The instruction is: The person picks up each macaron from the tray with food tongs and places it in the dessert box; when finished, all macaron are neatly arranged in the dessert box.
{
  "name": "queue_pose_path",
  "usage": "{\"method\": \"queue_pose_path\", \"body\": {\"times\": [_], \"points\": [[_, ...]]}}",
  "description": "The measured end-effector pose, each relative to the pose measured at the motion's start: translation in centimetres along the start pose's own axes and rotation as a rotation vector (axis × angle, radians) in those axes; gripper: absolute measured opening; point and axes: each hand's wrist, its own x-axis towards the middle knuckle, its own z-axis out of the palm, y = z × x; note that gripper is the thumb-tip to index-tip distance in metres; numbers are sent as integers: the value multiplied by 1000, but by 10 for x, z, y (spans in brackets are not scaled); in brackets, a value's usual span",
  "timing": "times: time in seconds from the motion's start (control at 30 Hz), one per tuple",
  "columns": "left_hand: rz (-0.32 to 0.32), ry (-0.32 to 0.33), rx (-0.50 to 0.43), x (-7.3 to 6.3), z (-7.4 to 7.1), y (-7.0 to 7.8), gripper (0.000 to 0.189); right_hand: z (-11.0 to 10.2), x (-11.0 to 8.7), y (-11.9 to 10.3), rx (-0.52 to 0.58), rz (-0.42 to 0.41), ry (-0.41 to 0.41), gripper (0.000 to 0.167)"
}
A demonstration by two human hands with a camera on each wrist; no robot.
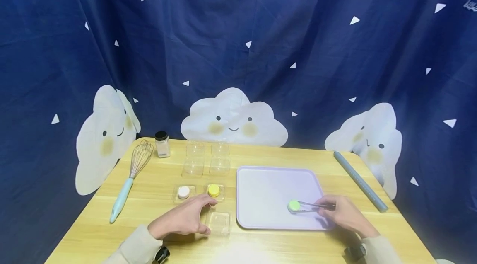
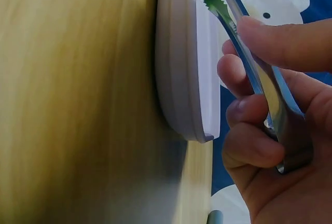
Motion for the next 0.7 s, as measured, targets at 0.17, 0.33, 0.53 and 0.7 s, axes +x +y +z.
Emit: {"method": "queue_pose_path", "body": {"times": [0.17, 0.33, 0.53, 0.7], "points": [[-7, 16, -16, 1, 0, 1, 78, 0, 1, -3, -4, 7, 11, 22], [-10, 23, -10, 1, -2, 2, 76, 2, 3, -5, -3, -3, 102, 19], [-11, 29, -24, 1, -2, 3, 76, 5, 5, -4, 12, -39, 194, 18], [-4, 31, -25, 1, 0, 2, 76, 5, 6, -2, 32, -17, 235, 17]]}}
